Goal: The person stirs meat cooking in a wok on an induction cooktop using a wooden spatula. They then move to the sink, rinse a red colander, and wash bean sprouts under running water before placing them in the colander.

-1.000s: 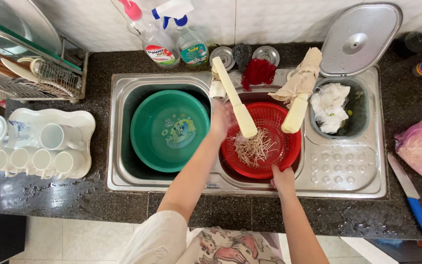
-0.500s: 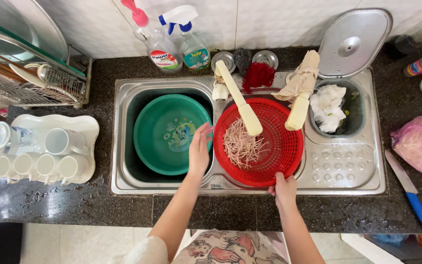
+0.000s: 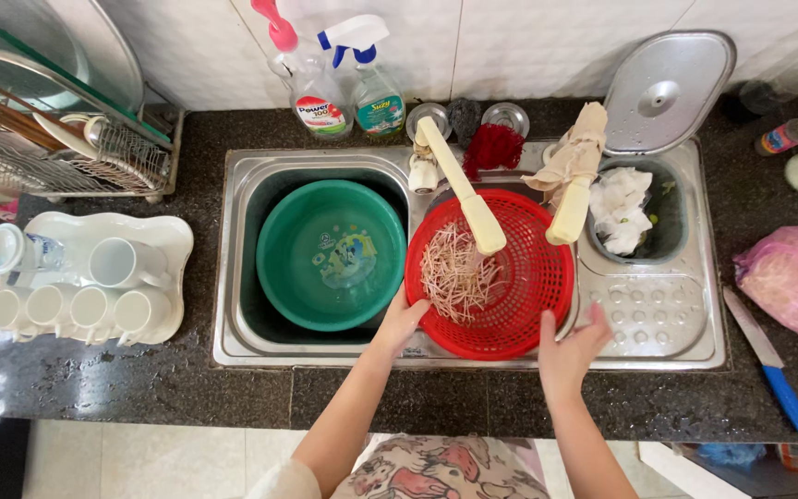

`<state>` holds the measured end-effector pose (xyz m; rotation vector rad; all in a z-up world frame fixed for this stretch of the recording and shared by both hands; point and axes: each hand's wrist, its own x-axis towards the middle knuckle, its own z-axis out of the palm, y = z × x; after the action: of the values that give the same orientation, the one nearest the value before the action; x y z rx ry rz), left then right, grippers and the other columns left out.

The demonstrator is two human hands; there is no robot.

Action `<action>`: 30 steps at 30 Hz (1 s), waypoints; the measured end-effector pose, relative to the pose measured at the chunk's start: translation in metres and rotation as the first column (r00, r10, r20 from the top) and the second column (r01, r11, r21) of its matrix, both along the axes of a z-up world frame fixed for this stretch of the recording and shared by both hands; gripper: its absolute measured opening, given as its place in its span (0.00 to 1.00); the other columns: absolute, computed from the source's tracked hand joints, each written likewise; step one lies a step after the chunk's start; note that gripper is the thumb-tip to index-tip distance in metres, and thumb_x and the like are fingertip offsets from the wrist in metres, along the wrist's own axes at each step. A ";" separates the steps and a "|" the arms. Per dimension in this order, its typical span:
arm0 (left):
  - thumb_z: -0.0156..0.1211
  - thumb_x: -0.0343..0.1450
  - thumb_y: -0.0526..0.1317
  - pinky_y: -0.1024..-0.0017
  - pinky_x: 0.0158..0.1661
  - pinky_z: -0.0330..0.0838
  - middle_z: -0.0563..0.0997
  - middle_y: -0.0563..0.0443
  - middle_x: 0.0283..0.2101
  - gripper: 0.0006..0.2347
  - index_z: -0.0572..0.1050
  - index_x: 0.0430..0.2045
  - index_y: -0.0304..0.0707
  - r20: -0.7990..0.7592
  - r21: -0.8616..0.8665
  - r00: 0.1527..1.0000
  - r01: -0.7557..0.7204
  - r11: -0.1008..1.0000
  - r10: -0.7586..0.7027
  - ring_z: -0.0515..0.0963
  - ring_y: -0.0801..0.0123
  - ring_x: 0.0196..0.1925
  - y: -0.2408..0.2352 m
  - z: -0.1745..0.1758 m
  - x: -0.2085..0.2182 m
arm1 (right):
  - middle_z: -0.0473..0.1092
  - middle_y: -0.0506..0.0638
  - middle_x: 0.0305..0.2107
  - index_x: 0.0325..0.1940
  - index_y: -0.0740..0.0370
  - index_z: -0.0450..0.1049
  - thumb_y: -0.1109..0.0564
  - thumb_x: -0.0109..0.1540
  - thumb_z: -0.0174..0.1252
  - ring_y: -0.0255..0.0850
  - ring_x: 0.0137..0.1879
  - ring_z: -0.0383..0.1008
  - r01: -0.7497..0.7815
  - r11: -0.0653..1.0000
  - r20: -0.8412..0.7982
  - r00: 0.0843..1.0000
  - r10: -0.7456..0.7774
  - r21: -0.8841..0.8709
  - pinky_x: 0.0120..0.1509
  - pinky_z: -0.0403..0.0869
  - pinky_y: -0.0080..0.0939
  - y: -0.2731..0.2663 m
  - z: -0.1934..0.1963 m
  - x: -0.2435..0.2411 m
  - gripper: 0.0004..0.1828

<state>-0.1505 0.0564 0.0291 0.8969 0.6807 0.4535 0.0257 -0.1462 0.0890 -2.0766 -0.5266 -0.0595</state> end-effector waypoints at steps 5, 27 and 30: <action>0.51 0.70 0.29 0.65 0.60 0.69 0.75 0.45 0.61 0.25 0.62 0.66 0.33 0.059 -0.096 0.998 -0.003 0.995 0.008 0.75 0.65 0.60 -0.005 -0.020 0.003 | 0.75 0.54 0.47 0.54 0.65 0.75 0.57 0.67 0.56 0.40 0.49 0.79 -0.512 0.849 -0.228 0.818 0.528 0.127 0.53 0.77 0.35 0.074 -0.003 0.011 0.14; 0.57 0.71 0.31 0.66 0.54 0.74 0.75 0.47 0.60 0.23 0.65 0.64 0.36 0.057 -0.222 0.986 -0.139 0.965 0.155 0.76 0.65 0.59 -0.009 -0.039 0.005 | 0.72 0.56 0.50 0.53 0.56 0.75 0.43 0.62 0.64 0.56 0.51 0.77 -0.521 0.664 -0.045 0.803 0.594 -0.536 0.56 0.76 0.55 0.170 -0.071 0.031 0.21; 0.57 0.72 0.33 0.65 0.55 0.74 0.75 0.46 0.61 0.22 0.65 0.64 0.35 0.116 -0.259 0.979 -0.132 0.957 0.167 0.76 0.64 0.59 -0.008 -0.043 0.003 | 0.75 0.57 0.38 0.48 0.62 0.74 0.48 0.63 0.62 0.50 0.46 0.82 -0.529 0.847 -0.305 0.815 0.493 -0.044 0.46 0.77 0.50 0.169 -0.061 0.037 0.17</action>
<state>-0.1473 0.0479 -0.0139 0.5720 0.6658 0.5457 0.0631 0.0233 0.0282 -1.9494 -0.9121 0.5979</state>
